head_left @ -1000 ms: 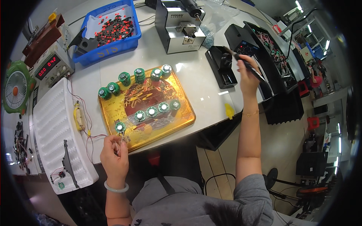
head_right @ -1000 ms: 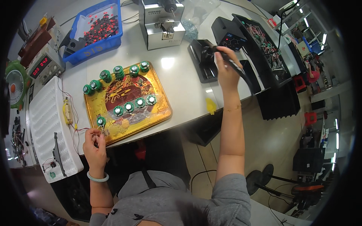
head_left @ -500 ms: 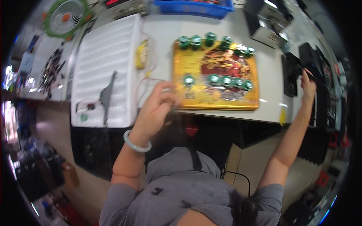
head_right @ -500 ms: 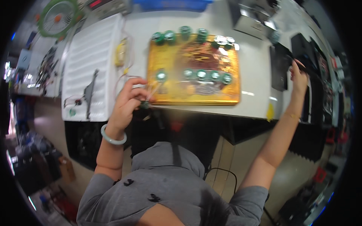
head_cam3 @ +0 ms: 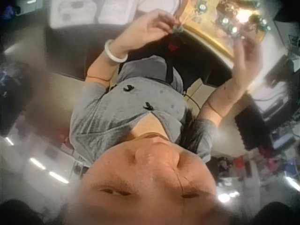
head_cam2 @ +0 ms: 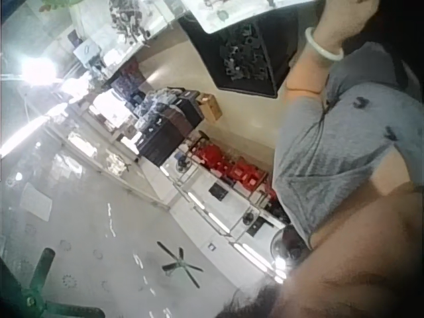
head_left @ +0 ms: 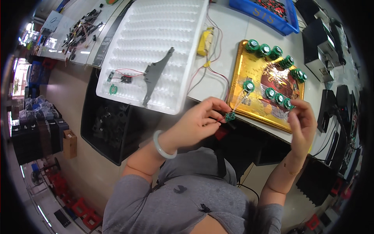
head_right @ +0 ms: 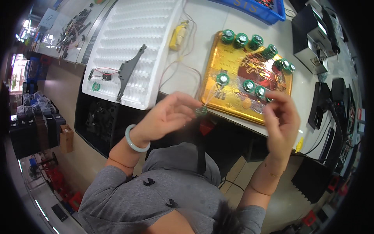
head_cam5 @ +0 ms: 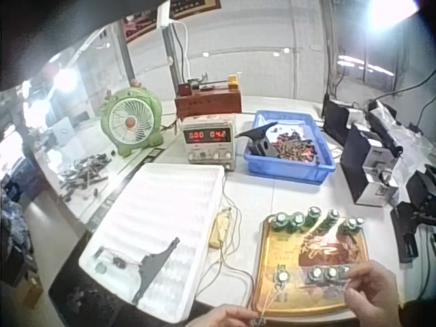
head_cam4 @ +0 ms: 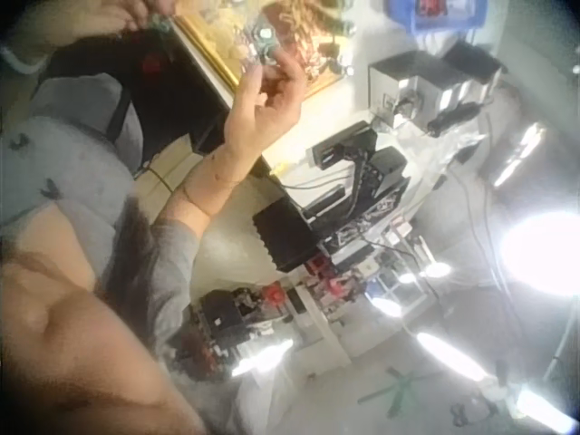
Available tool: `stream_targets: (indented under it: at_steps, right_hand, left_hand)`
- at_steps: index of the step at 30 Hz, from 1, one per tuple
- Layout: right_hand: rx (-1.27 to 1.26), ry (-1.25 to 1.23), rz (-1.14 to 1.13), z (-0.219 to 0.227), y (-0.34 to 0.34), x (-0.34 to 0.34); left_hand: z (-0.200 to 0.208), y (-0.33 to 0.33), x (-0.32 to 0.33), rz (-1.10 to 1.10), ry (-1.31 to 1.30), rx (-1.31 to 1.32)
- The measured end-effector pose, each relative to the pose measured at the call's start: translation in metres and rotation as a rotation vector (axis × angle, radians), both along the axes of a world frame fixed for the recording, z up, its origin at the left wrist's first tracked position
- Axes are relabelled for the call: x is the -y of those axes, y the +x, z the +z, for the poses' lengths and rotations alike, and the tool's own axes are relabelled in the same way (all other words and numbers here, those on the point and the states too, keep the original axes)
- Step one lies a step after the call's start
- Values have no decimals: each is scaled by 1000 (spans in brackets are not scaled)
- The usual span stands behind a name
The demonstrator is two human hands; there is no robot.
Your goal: Soldering wires from small speakers onto circuit boards.
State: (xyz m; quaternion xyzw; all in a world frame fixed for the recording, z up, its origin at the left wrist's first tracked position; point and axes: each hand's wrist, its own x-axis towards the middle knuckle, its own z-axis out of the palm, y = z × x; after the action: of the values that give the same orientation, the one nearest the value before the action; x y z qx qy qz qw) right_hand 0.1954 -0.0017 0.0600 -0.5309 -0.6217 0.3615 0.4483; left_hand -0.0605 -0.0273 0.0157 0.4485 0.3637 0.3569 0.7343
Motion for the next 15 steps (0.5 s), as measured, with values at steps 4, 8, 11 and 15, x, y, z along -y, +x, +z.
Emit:
stream_targets:
  at_steps: [4, 8, 11, 15]
  right_hand:
    - [251, 31, 389, 22, -92, -13]
    - [511, 339, 474, 8, -167, -46]
    - [764, 360, 144, -15, -179, -106]
    - [909, -40, 157, -24, -179, -141]
  left_hand:
    - [-14, 3, 8, 32, 367, -261]
    - [-35, 9, 13, -46, 467, -368]
    - [-25, 10, 7, -41, 332, -46]
    - [-34, 5, 10, -83, 90, 171]
